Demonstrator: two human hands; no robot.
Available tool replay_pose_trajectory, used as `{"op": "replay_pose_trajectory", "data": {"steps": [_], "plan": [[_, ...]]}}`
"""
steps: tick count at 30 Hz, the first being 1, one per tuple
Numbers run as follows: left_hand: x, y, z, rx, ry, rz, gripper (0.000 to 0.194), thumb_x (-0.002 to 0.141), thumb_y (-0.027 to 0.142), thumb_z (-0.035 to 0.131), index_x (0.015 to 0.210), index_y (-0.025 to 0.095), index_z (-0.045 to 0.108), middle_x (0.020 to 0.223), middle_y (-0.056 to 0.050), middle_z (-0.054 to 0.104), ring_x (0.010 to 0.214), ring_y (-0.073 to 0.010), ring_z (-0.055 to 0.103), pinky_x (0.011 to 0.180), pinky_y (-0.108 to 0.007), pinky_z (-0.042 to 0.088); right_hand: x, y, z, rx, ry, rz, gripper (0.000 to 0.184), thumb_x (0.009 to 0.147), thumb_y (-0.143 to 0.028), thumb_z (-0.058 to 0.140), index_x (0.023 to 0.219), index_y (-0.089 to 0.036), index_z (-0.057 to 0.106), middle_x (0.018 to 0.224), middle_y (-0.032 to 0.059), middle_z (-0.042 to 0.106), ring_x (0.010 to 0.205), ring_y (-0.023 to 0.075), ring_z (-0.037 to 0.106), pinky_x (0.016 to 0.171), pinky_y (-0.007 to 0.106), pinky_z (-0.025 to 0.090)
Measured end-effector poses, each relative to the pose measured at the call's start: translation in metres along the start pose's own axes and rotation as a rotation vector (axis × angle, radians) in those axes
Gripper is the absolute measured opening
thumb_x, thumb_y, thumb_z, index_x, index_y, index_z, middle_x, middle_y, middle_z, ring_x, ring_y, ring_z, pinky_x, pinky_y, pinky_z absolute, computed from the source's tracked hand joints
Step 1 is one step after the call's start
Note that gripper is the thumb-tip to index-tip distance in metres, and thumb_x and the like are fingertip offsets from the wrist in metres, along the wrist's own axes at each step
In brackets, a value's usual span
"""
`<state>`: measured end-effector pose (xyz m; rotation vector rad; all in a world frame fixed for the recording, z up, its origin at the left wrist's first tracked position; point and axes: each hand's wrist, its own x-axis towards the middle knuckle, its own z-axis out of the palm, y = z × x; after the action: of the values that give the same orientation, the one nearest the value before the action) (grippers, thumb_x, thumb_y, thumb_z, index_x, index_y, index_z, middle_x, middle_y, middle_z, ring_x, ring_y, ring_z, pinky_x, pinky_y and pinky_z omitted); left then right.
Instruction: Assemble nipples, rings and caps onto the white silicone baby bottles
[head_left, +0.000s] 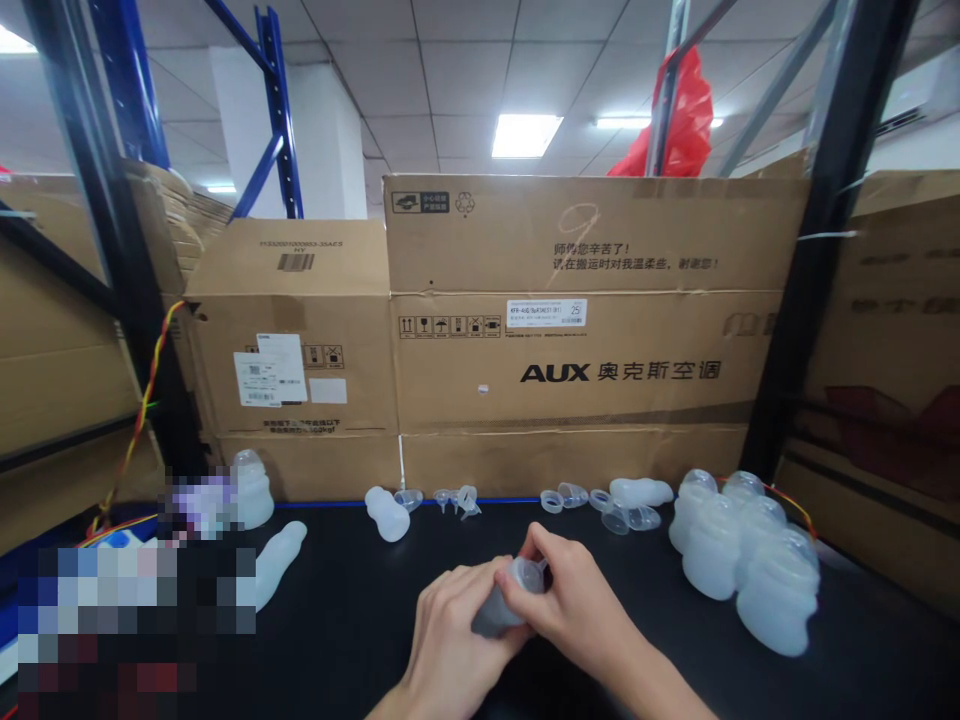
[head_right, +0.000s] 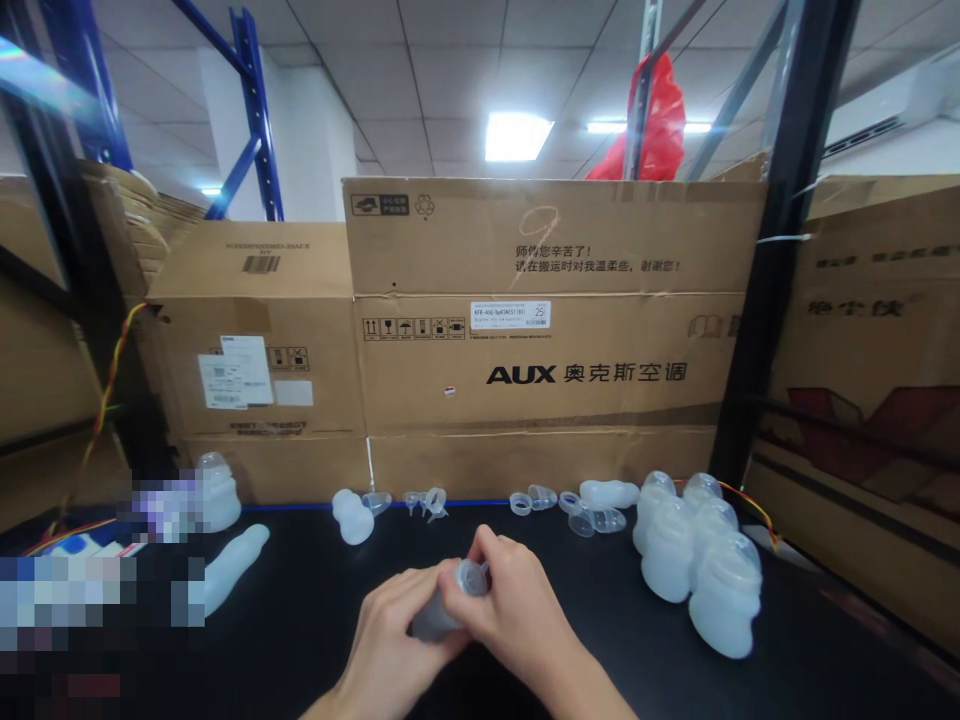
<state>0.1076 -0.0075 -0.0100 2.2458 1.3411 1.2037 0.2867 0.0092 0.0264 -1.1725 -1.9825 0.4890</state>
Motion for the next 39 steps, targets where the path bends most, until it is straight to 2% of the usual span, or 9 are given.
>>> {"op": "replay_pose_trajectory", "data": {"steps": [7, 11, 17, 22, 28, 31, 34, 36, 39], "plan": [[0.004, -0.002, 0.000, 0.041, -0.026, -0.046, 0.046, 0.075, 0.040, 0.088, 0.117, 0.030, 0.072, 0.111, 0.000, 0.080, 0.097, -0.0272, 0.074, 0.088, -0.040, 0.053, 0.003, 0.002, 0.001, -0.065, 0.060, 0.005, 0.033, 0.093, -0.053, 0.062, 0.083, -0.021, 0.060, 0.073, 0.0014, 0.061, 0.071, 0.0196, 0.057, 0.065, 0.030, 0.037], [0.003, -0.006, 0.002, -0.085, -0.211, -0.192, 0.071, 0.065, 0.031, 0.095, 0.130, 0.030, 0.066, 0.125, -0.003, 0.073, 0.115, -0.0295, 0.065, 0.103, -0.044, 0.049, 0.009, 0.014, -0.030, -0.143, 0.017, -0.067, 0.023, 0.093, -0.045, 0.064, 0.095, -0.022, 0.068, 0.098, 0.0045, 0.066, 0.094, 0.0226, 0.063, 0.083, 0.035, 0.045], [0.000, -0.015, 0.002, -0.040, -0.369, -0.043, 0.037, 0.078, 0.029, 0.083, 0.114, 0.025, 0.074, 0.121, -0.005, 0.072, 0.116, -0.0279, 0.061, 0.106, -0.046, 0.046, 0.001, 0.050, -0.084, -0.340, -0.028, 0.105, 0.066, 0.082, -0.038, 0.064, 0.144, -0.023, 0.050, 0.107, 0.0074, 0.069, 0.095, 0.0260, 0.067, 0.083, 0.038, 0.050], [-0.001, -0.013, 0.000, -0.032, -0.402, -0.026, 0.031, 0.081, 0.030, 0.080, 0.111, 0.026, 0.075, 0.124, -0.004, 0.071, 0.118, -0.0272, 0.060, 0.107, -0.045, 0.045, -0.030, 0.084, -0.131, -0.681, -0.017, 0.321, 0.075, 0.075, -0.036, 0.067, 0.148, -0.031, 0.053, 0.105, 0.0120, 0.073, 0.093, 0.0358, 0.071, 0.073, 0.043, 0.050], [-0.003, -0.009, -0.004, -0.001, -0.411, -0.001, 0.026, 0.087, 0.030, 0.073, 0.113, 0.025, 0.073, 0.126, -0.004, 0.069, 0.121, -0.0267, 0.058, 0.109, -0.046, 0.044, -0.058, 0.094, -0.168, -1.000, -0.006, 0.239, 0.074, 0.071, -0.022, 0.074, 0.144, -0.021, 0.061, 0.109, 0.0187, 0.072, 0.108, 0.0406, 0.065, 0.086, 0.050, 0.050], [-0.003, -0.009, -0.005, 0.009, -0.420, 0.008, 0.026, 0.088, 0.030, 0.073, 0.114, 0.025, 0.073, 0.125, -0.003, 0.069, 0.120, -0.0261, 0.058, 0.109, -0.045, 0.044, -0.047, 0.065, -0.157, -0.974, 0.049, 0.100, 0.068, 0.082, -0.039, 0.071, 0.147, -0.021, 0.056, 0.136, 0.0141, 0.063, 0.122, 0.0385, 0.057, 0.101, 0.053, 0.046], [-0.003, -0.008, -0.006, 0.020, -0.428, 0.019, 0.026, 0.089, 0.031, 0.072, 0.114, 0.026, 0.072, 0.125, -0.004, 0.068, 0.120, -0.0262, 0.059, 0.108, -0.045, 0.045, -0.018, 0.037, -0.119, -0.843, 0.013, 0.005, 0.052, 0.098, -0.047, 0.054, 0.145, -0.024, 0.055, 0.141, 0.0103, 0.059, 0.126, 0.0294, 0.055, 0.108, 0.045, 0.044], [-0.003, -0.007, -0.006, 0.027, -0.428, 0.026, 0.026, 0.089, 0.030, 0.071, 0.115, 0.026, 0.072, 0.126, -0.004, 0.068, 0.121, -0.0265, 0.059, 0.109, -0.045, 0.045, 0.005, 0.036, -0.086, -0.823, -0.006, 0.078, 0.050, 0.100, -0.044, 0.052, 0.147, -0.030, 0.051, 0.147, 0.0069, 0.054, 0.131, 0.0252, 0.053, 0.109, 0.040, 0.043], [-0.003, -0.012, -0.003, 0.055, -0.433, 0.061, 0.027, 0.090, 0.029, 0.070, 0.117, 0.025, 0.071, 0.128, -0.005, 0.069, 0.122, -0.0274, 0.059, 0.109, -0.046, 0.046, 0.031, 0.065, -0.041, -0.871, 0.108, 0.290, 0.054, 0.098, -0.035, 0.055, 0.149, -0.018, 0.051, 0.157, 0.0199, 0.042, 0.142, 0.0398, 0.041, 0.109, 0.057, 0.039]]}}
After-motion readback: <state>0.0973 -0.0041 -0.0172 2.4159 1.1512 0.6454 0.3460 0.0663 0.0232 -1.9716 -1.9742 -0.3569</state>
